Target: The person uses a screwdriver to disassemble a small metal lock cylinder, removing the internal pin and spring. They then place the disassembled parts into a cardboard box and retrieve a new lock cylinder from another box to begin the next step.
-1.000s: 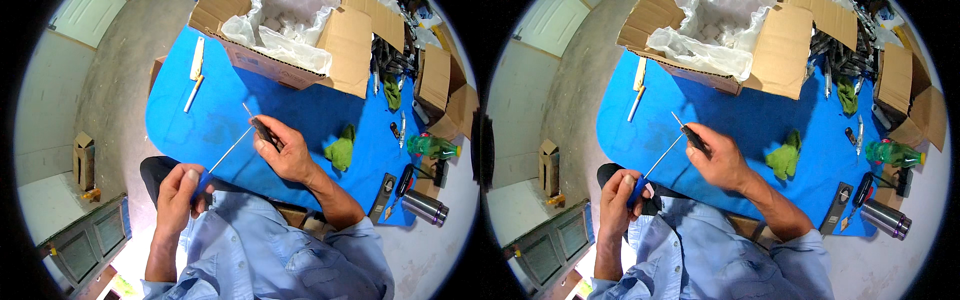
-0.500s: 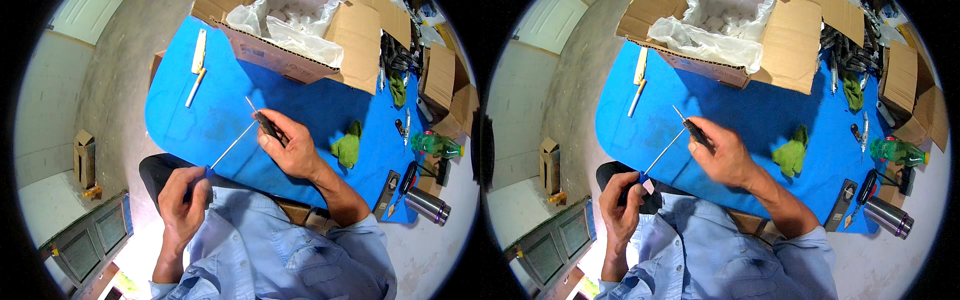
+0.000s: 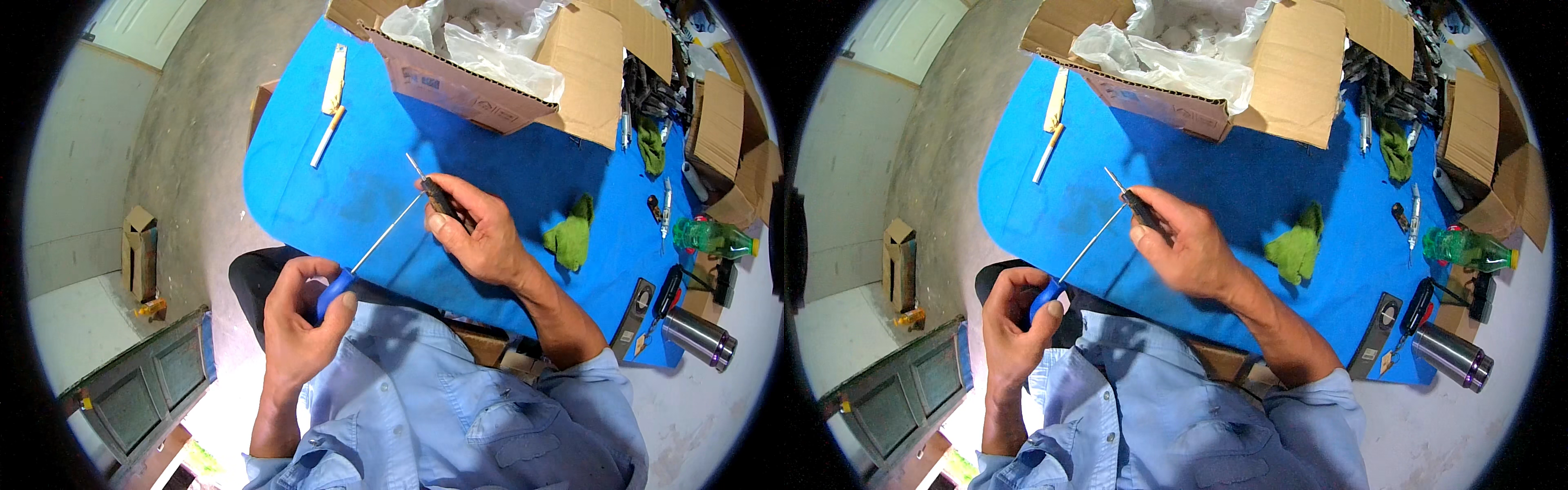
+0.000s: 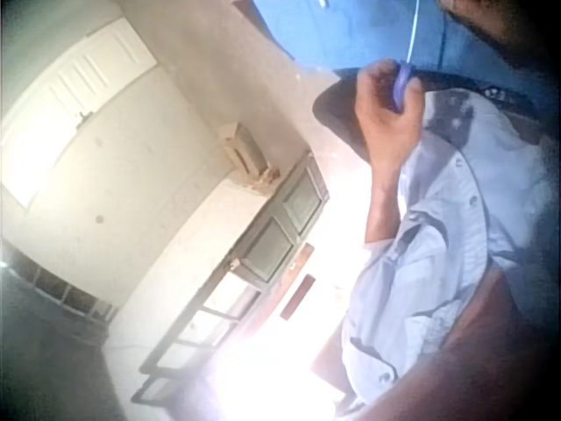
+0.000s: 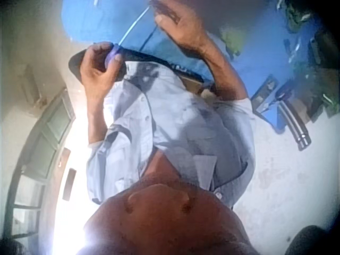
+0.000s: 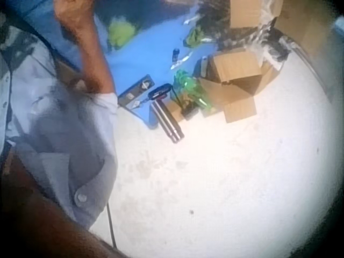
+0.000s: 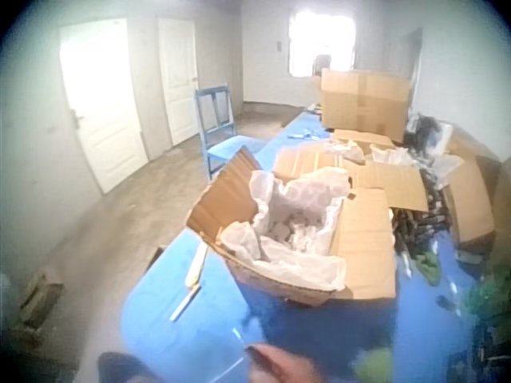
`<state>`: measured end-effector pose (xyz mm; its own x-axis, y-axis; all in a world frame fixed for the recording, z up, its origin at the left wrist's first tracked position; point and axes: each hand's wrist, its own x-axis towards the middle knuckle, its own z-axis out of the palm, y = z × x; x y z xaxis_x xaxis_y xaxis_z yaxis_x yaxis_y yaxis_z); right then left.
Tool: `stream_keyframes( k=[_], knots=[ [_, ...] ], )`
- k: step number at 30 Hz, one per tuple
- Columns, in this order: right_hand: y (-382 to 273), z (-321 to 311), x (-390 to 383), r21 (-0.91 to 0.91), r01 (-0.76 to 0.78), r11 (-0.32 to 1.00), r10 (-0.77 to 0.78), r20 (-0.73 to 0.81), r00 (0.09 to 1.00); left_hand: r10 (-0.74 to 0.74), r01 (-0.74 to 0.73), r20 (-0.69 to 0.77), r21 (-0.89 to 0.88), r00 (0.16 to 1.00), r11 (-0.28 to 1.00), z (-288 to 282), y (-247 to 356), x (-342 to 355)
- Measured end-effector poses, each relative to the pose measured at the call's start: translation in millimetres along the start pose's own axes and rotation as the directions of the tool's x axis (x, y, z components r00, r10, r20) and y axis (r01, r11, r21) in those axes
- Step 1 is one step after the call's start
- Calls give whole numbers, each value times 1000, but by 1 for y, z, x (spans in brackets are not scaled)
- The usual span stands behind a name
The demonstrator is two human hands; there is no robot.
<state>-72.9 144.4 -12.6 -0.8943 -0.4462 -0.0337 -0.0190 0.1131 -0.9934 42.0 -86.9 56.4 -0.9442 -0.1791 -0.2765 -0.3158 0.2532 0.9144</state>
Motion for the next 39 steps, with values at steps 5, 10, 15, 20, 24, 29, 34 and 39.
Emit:
stream_keyframes(
  k=[5,10,15,20,24,29,34,39],
  knots=[
    [1,-1,-1,-1,-12,1000,12,17,1000,-6,6,-5,-29,1000,1000,0,-4,-3],
    [2,-5,1,15,-19,1000,18,91,996,-33,34,11,-77,999,996,0,0,-6],
    [0,-4,1,24,-16,1000,14,83,996,-142,150,55,-182,988,972,-2,7,-3],
    [-2,-2,1,21,-20,1000,19,50,999,-216,244,127,-280,968,929,-7,6,1],
    [1,-3,0,25,-14,1000,12,81,997,-102,108,55,-119,993,987,-1,1,-2],
    [-3,-2,1,68,-32,997,29,44,999,61,-61,24,9,998,998,1,-11,-3],
    [0,-2,0,45,-42,998,40,42,998,-36,38,27,-72,999,997,2,-6,-4],
    [-1,-2,0,53,-40,998,38,35,999,-150,167,101,-184,983,969,-2,-1,-1]
  ],
)
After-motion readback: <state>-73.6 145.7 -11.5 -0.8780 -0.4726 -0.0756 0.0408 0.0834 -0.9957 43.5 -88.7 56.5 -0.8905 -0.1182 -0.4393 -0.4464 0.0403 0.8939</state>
